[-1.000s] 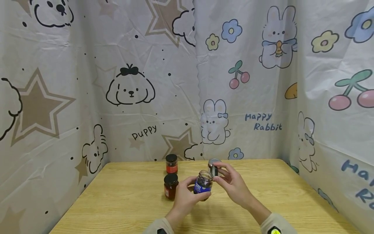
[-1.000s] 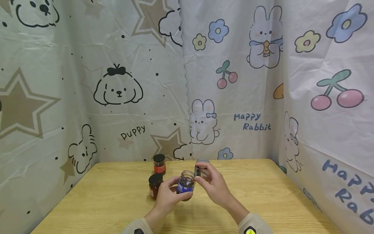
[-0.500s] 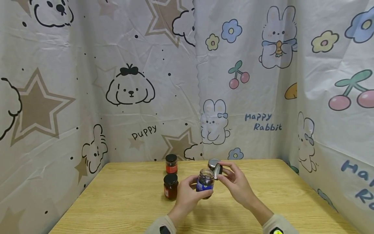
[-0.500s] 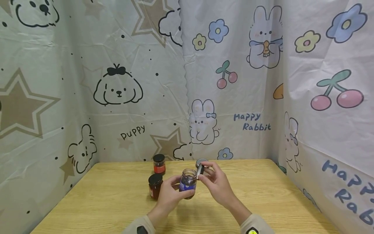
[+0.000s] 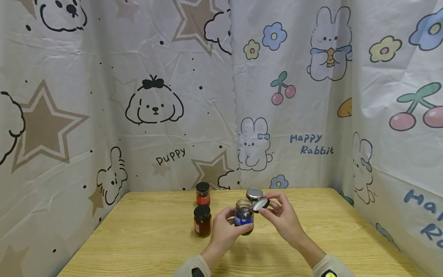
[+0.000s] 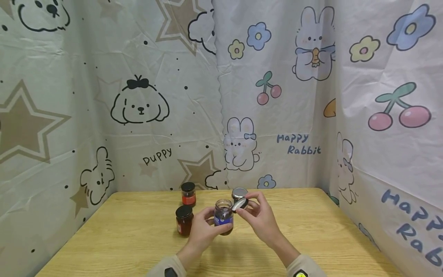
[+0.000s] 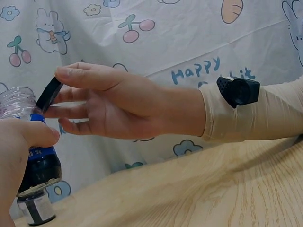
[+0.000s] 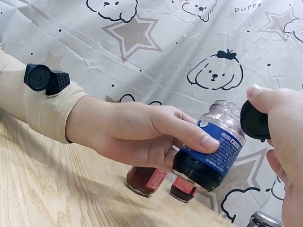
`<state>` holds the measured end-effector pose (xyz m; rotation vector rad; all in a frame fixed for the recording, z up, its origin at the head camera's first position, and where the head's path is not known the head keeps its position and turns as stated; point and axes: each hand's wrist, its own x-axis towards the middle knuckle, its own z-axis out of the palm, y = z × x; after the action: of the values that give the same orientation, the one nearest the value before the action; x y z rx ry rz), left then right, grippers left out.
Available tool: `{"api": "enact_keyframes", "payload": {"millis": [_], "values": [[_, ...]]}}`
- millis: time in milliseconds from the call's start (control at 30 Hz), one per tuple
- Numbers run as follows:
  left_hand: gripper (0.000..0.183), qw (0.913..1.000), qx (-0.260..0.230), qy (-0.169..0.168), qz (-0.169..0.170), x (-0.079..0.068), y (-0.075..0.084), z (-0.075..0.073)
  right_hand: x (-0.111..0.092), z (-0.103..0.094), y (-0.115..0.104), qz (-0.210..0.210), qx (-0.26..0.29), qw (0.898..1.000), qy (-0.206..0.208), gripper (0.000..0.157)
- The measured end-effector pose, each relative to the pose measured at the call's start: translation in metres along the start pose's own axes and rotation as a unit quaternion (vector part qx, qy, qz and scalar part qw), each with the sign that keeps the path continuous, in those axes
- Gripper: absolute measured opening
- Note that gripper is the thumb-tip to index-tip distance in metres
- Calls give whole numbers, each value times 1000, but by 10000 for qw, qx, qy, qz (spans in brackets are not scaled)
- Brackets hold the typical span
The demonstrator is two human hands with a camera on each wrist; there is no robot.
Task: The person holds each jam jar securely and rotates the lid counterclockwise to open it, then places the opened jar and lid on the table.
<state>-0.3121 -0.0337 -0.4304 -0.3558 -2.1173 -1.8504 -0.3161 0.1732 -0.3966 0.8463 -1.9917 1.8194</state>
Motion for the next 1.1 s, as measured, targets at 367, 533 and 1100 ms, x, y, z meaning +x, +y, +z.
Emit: {"api": "enact_keyframes", "payload": {"millis": [367,533,1100], "values": [[59,9999,-58,-73,-62,1,0,5,-7,-7,3,219,-301,9992,121,39],[59,10000,49,-74,8,1,-2,9,-10,-13,8,173,-402,9990,125,39],[55,9993,-283,-219,144,3,-6,33,-23,-30,19,189,-867,9957,-249,68]]}}
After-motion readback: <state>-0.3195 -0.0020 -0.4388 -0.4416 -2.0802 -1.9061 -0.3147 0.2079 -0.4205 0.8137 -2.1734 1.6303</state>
